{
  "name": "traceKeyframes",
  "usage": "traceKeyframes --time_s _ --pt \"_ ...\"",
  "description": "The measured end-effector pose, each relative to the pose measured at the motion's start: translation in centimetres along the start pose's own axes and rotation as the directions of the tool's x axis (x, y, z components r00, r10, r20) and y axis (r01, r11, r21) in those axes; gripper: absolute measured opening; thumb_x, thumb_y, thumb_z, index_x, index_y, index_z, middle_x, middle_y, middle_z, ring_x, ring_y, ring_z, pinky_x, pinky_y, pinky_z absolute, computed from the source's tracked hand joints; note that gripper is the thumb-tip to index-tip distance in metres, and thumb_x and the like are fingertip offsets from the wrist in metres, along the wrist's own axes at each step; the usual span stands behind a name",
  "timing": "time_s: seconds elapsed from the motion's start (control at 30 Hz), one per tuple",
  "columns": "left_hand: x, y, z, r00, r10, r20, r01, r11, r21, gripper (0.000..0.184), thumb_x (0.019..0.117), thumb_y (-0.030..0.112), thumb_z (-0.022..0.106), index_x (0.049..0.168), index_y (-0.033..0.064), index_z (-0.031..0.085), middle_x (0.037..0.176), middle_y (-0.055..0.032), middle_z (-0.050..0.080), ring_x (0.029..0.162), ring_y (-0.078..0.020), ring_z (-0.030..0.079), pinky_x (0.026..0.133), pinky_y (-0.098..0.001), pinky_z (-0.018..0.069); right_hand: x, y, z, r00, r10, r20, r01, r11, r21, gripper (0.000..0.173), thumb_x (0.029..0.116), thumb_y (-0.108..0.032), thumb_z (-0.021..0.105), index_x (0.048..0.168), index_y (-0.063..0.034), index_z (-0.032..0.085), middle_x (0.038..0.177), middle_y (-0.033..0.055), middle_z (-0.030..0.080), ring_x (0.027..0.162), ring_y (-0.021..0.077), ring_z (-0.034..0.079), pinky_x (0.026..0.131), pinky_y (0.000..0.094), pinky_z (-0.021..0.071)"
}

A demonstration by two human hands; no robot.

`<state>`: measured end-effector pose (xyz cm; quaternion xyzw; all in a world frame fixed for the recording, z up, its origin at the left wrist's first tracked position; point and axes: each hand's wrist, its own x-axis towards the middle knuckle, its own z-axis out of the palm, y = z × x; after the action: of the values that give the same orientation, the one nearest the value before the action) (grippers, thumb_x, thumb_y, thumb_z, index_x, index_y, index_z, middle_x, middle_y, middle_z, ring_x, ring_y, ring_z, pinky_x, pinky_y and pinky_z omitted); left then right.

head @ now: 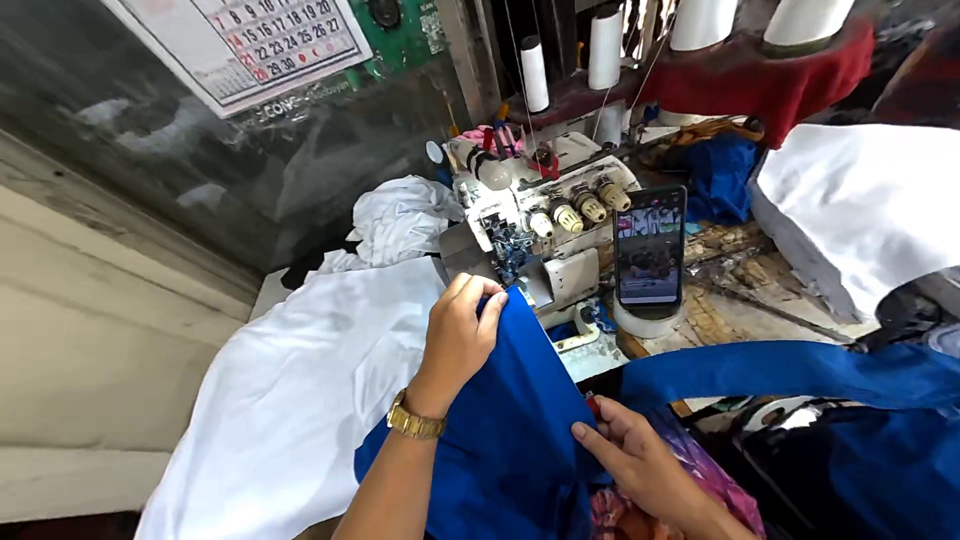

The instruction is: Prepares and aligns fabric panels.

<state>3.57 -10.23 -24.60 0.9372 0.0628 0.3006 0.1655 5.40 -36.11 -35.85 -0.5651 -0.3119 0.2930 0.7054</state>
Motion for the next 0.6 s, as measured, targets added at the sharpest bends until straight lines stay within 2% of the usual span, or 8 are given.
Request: traceKeyframes --time_s 0.23,0.5,0.6 --pt "0.5 0.4 -0.9 0.996 -0.021 0.085 0.022 1.000 -0.012 0.017 0.1035 0.024 0.059 0.101 0.0128 0.070 0.098 0.0001 0.066 0.087 -0.0102 0.063 0.075 -0.0318 0.0544 -0.3 0.1 -0.3 1.000 0.008 0.007 -0.007 0.999 -0.044 0.019 0.1018 -0.017 0.064 0.115 -0.0043 0.063 0.091 0.0064 0.073 0.076 0.0172 0.072 0.068 0.0323 0.0618" --pt "1.3 0.5 -1.9 0.984 -0.037 0.175 0.046 0.998 -0.051 0.008 0.0984 0.022 0.067 0.095 0.0174 0.073 0.087 0.0059 0.066 0.076 -0.0045 0.063 0.066 -0.0248 0.0538 -0.3 0.0 -0.5 0.997 0.070 0.031 -0.070 0.997 -0.013 0.029 0.0956 -0.015 0.073 0.121 -0.0043 0.063 0.096 0.0057 0.076 0.081 0.0183 0.075 0.072 0.0344 0.0645" --pt "1.2 0.9 -1.8 0.991 -0.043 0.128 0.039 0.999 0.035 0.009 0.0968 0.026 0.070 0.098 0.0174 0.073 0.090 0.0051 0.067 0.082 -0.0071 0.064 0.072 -0.0290 0.0548 -0.2 -0.3 -0.5 0.996 0.077 0.041 -0.077 0.997 -0.003 0.028 0.0948 -0.013 0.073 0.120 -0.0042 0.065 0.097 0.0059 0.076 0.082 0.0174 0.074 0.073 0.0341 0.0641"
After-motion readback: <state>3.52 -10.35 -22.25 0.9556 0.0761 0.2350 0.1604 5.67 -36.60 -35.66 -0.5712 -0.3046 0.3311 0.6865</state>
